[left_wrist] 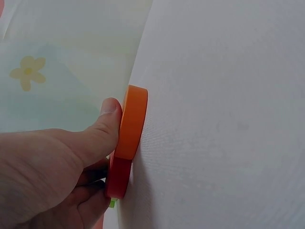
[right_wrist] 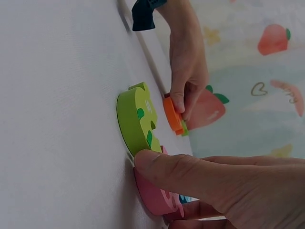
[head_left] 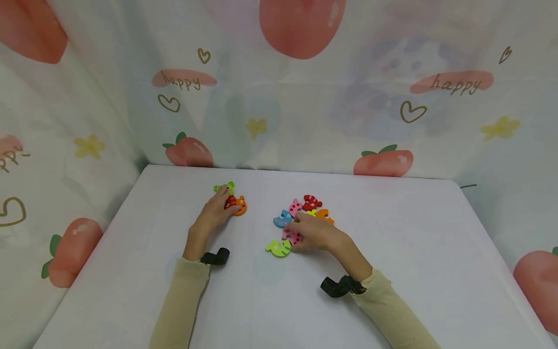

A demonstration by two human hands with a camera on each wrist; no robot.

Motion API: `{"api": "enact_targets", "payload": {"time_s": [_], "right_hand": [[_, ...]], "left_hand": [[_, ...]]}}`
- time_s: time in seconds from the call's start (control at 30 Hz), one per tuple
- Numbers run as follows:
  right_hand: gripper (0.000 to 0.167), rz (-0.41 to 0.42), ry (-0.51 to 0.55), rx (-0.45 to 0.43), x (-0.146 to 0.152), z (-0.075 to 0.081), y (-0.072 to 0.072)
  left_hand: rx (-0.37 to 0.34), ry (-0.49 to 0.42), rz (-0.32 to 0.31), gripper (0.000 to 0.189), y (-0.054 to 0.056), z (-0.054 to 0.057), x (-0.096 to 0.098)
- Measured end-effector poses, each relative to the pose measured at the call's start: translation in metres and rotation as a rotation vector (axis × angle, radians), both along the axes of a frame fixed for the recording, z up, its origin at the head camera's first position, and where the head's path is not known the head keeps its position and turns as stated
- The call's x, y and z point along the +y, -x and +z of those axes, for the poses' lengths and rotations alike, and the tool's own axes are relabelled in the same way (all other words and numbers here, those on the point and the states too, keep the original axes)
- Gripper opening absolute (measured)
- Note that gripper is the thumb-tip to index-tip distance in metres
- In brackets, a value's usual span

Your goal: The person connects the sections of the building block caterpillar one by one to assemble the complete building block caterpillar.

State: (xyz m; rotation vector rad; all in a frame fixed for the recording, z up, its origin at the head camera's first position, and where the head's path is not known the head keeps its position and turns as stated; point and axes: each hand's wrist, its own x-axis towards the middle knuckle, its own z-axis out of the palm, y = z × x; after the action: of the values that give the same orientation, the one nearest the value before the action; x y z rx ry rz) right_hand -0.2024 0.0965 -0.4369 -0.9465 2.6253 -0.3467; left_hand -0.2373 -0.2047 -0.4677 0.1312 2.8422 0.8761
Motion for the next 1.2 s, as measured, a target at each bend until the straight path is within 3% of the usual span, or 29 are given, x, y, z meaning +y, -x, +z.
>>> {"api": "enact_targets", "payload": {"time_s": [0.2,0.4,0.6,0.9,1.2], "right_hand": [[0.048,0.045,0.049,-0.049,0.006,0.000,0.003],[0.044,0.121,0.182,-0.093,0.015,0.008,0.004],[0.042,0.051,0.323,-0.062,0.013,0.011,0.008],[0.041,-0.063,0.558,0.002,-0.017,0.004,0.023],[0.041,0.026,0.672,-0.150,-0.035,-0.005,0.035]], "left_hand": [[0.003,0.000,0.006,0.074,-0.002,-0.001,0.001],[-0.018,0.001,0.017,0.075,-0.005,-0.004,0.002],[-0.004,0.009,0.020,0.074,-0.005,-0.001,0.001],[-0.012,0.019,0.031,0.074,-0.003,0.002,0.001],[-0.018,0.031,0.053,0.075,0.000,-0.003,0.002]]}}
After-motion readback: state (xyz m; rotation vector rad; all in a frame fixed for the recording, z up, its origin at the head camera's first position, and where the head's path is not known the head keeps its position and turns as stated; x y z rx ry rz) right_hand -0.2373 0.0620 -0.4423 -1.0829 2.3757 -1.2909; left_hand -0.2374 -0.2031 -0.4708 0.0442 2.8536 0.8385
